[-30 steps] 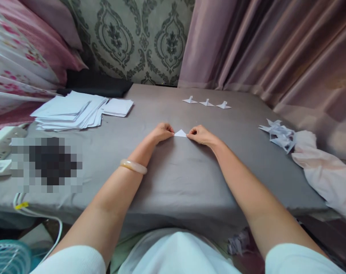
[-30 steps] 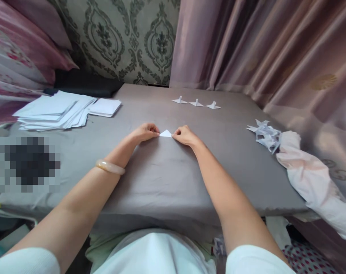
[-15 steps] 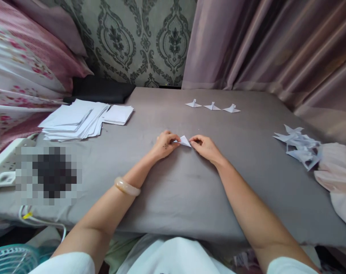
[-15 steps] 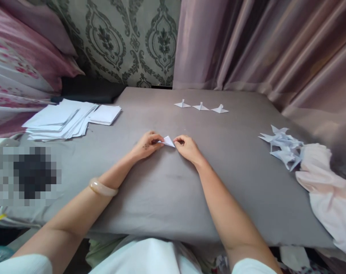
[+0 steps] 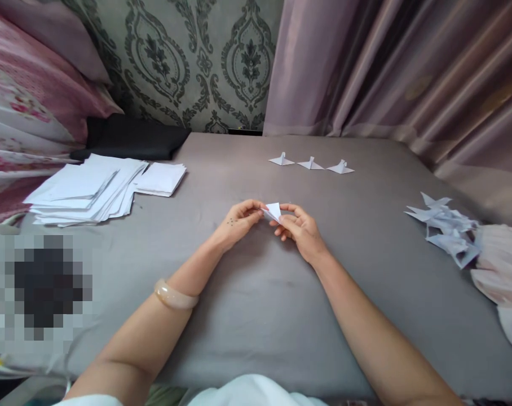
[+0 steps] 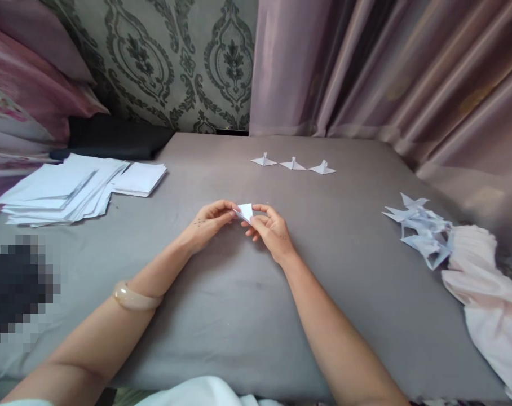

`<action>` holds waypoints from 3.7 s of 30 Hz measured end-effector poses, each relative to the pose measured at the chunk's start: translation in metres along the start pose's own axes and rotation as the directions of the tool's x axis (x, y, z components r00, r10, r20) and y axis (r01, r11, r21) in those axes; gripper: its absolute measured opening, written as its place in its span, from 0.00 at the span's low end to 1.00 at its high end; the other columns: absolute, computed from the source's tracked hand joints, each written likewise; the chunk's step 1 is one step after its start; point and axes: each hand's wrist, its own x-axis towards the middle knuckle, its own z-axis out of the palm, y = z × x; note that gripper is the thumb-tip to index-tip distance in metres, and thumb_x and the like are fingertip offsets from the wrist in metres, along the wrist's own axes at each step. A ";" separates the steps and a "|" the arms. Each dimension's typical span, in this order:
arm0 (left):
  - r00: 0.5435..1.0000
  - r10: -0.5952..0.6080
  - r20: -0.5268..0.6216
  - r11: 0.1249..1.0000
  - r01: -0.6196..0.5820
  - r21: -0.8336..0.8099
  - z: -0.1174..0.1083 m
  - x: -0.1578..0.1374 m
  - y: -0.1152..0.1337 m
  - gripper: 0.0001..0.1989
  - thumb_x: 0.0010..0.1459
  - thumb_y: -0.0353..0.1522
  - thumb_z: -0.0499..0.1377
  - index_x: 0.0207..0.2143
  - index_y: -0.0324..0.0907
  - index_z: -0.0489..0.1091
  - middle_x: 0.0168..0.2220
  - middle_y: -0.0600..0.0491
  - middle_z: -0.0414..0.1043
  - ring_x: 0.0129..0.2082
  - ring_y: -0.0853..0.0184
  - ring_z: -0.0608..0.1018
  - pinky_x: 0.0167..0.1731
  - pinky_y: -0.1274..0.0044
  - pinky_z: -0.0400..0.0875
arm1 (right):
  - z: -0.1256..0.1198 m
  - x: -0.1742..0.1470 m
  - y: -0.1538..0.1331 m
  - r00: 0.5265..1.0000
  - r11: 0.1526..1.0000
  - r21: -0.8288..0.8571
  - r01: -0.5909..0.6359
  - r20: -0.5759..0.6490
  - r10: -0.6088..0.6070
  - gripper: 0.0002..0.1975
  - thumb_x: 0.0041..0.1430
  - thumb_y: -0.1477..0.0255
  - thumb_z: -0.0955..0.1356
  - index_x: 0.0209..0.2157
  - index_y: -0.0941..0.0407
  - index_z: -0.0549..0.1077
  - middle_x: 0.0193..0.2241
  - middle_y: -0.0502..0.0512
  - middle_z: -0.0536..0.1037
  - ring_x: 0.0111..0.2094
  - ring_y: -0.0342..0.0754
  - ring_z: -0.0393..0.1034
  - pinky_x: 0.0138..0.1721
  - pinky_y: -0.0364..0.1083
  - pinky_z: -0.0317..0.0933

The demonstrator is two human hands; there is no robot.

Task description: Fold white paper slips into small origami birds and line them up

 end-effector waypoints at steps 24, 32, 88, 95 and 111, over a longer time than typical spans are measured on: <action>0.998 -0.068 0.008 0.921 0.066 -0.384 -0.001 -0.005 0.008 0.18 0.50 0.33 0.67 0.44 0.38 0.71 0.40 0.50 0.71 0.32 0.71 0.73 0.39 0.73 0.68 | 0.023 -0.009 0.003 0.996 0.995 -0.080 0.066 -0.054 -0.070 0.17 0.50 0.62 0.71 0.41 0.55 0.72 0.32 0.52 0.80 0.25 0.41 0.71 0.26 0.43 0.63; 0.990 -0.140 0.004 0.833 0.120 -0.541 0.000 -0.002 0.004 0.16 0.50 0.31 0.67 0.42 0.36 0.73 0.40 0.48 0.73 0.37 0.67 0.76 0.45 0.70 0.67 | 0.016 -0.010 0.003 0.991 0.987 -0.095 0.131 0.003 -0.132 0.17 0.52 0.60 0.70 0.42 0.55 0.73 0.28 0.51 0.77 0.24 0.42 0.70 0.25 0.43 0.61; 0.922 -0.172 0.347 0.916 0.279 -0.288 0.004 -0.013 0.010 0.24 0.58 0.47 0.56 0.40 0.33 0.75 0.38 0.41 0.76 0.39 0.61 0.79 0.43 0.70 0.73 | 0.005 -0.001 0.012 0.974 0.958 -0.205 0.202 -0.060 -0.218 0.19 0.44 0.67 0.72 0.40 0.55 0.71 0.34 0.54 0.79 0.34 0.48 0.73 0.36 0.47 0.67; 0.962 -0.211 0.174 0.928 0.253 -0.275 0.015 -0.015 0.010 0.27 0.50 0.42 0.66 0.47 0.35 0.65 0.43 0.41 0.71 0.43 0.60 0.77 0.44 0.66 0.73 | 0.006 -0.005 0.014 0.797 0.663 -0.646 0.378 -0.137 -0.588 0.07 0.53 0.69 0.67 0.24 0.55 0.71 0.30 0.53 0.74 0.30 0.44 0.69 0.31 0.44 0.63; 0.951 -0.152 -0.270 0.966 0.085 -0.243 0.022 -0.010 -0.004 0.19 0.47 0.30 0.62 0.44 0.36 0.65 0.42 0.45 0.74 0.40 0.63 0.76 0.39 0.73 0.70 | 0.007 0.000 0.021 0.888 0.859 -0.459 0.227 -0.265 -0.376 0.14 0.52 0.63 0.68 0.38 0.55 0.67 0.30 0.54 0.79 0.29 0.47 0.73 0.32 0.46 0.64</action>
